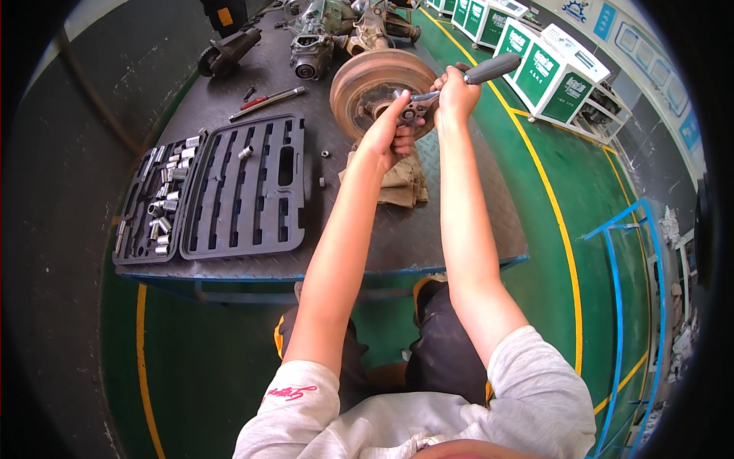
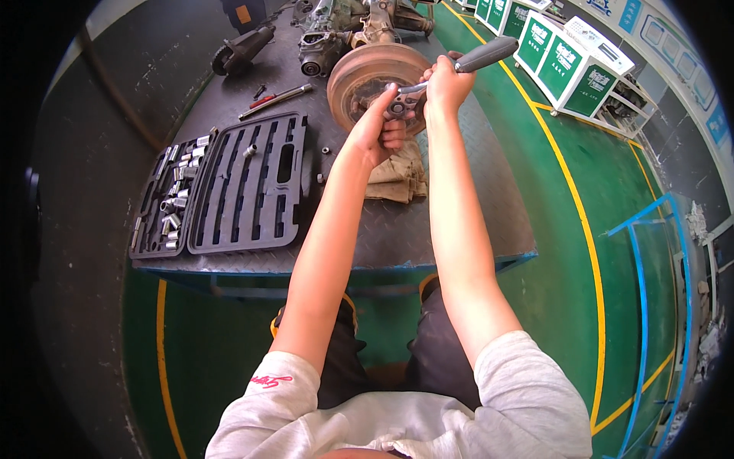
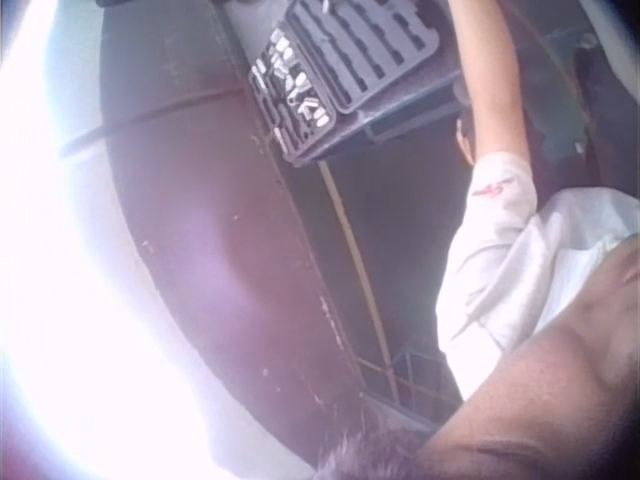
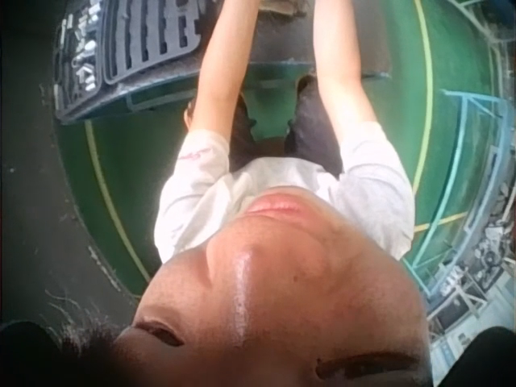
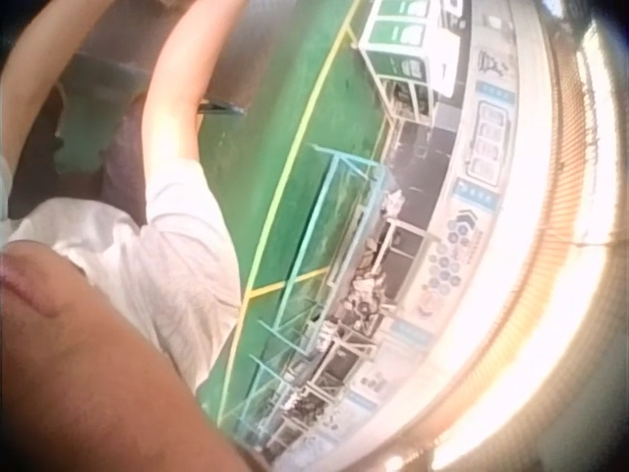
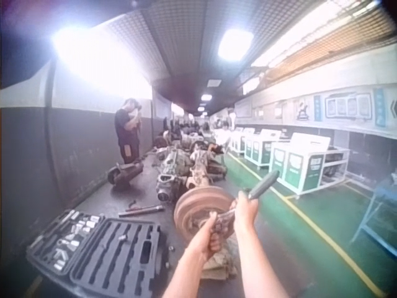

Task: Disassembling or reassembling a brake hub assembly using a ratchet and sockets.

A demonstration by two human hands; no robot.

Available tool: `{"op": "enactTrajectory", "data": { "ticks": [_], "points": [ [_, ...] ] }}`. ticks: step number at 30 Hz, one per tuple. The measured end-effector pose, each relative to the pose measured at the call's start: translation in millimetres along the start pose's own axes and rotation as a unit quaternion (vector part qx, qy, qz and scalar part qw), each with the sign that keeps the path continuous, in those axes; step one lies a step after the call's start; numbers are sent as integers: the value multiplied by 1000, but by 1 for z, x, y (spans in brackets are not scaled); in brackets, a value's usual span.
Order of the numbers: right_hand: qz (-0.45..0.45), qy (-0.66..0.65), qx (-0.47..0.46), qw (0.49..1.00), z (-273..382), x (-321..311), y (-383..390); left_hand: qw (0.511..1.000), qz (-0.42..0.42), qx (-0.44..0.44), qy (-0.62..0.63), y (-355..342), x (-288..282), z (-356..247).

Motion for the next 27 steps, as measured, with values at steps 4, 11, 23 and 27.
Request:
{"op": "enactTrajectory", "data": {
  "ticks": [4, 11, 23, 27],
  "points": [
    [1, 34, 24, 999, -3, -5, -4, 1000, -7, 0, -2, 0, 1, 0],
    [-47, 13, 105, 993, -26, -27, -13, 994, -87, 46, -55, -2, -4, -8],
    [-83, 422, -164, 888, 73, -92, -33, 972, -181, 102, -112, 2, -15, -14],
    [171, 771, -319, 524, 76, -26, 21, 970, -184, 108, -118, -1, -15, -15]
  ]
}}
Point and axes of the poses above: each hand's wrist, its own y-axis away from the middle knuckle, its own x-axis out of the palm, z = x × y, the point moved 8 cm from there along -y, towards the middle knuckle, and after that the axes turned 1 degree about y, right-handed, at the moved point
